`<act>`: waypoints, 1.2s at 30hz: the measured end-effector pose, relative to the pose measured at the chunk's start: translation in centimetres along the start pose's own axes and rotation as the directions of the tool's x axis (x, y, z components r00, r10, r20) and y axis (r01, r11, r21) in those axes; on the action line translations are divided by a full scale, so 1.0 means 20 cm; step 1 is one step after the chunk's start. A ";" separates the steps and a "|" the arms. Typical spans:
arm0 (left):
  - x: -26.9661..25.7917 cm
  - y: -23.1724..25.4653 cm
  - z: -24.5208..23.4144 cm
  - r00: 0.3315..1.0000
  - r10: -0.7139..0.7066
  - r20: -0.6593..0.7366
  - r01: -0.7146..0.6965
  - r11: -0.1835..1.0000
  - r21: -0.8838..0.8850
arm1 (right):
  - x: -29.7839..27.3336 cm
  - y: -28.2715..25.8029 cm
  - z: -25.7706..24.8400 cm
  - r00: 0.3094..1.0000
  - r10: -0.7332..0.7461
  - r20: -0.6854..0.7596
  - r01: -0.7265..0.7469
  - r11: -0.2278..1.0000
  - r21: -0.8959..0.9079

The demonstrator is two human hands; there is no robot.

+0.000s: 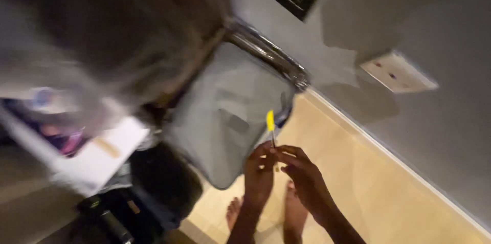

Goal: Organize some items and then sweep the floor of a bedroom.

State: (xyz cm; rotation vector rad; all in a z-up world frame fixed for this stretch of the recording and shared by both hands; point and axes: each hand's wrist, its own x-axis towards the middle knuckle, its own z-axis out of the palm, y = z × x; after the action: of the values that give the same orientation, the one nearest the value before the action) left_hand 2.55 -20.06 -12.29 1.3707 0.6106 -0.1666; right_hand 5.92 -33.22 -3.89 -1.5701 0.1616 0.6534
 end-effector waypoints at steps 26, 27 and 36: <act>-0.23 0.76 -1.03 0.711 -0.026 -0.703 -0.186 0.957 -0.223 | 0.13 -0.43 1.26 0.961 0.131 0.242 -0.038 0.934 -0.355; -0.21 0.75 -1.07 0.706 -0.009 -0.708 -0.274 0.918 -0.286 | 0.14 -0.46 1.30 0.960 0.142 0.240 -0.039 0.920 -0.389; -0.08 0.84 -1.62 0.516 0.177 -0.838 0.019 0.976 0.218 | 0.19 -0.28 1.46 0.945 -0.019 0.326 0.104 0.964 -0.243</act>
State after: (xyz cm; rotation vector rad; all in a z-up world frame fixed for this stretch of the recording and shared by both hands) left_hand -1.20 13.94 0.63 1.6445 1.3947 0.6091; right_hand 2.74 -3.69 -0.01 -1.6834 -0.2262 0.8984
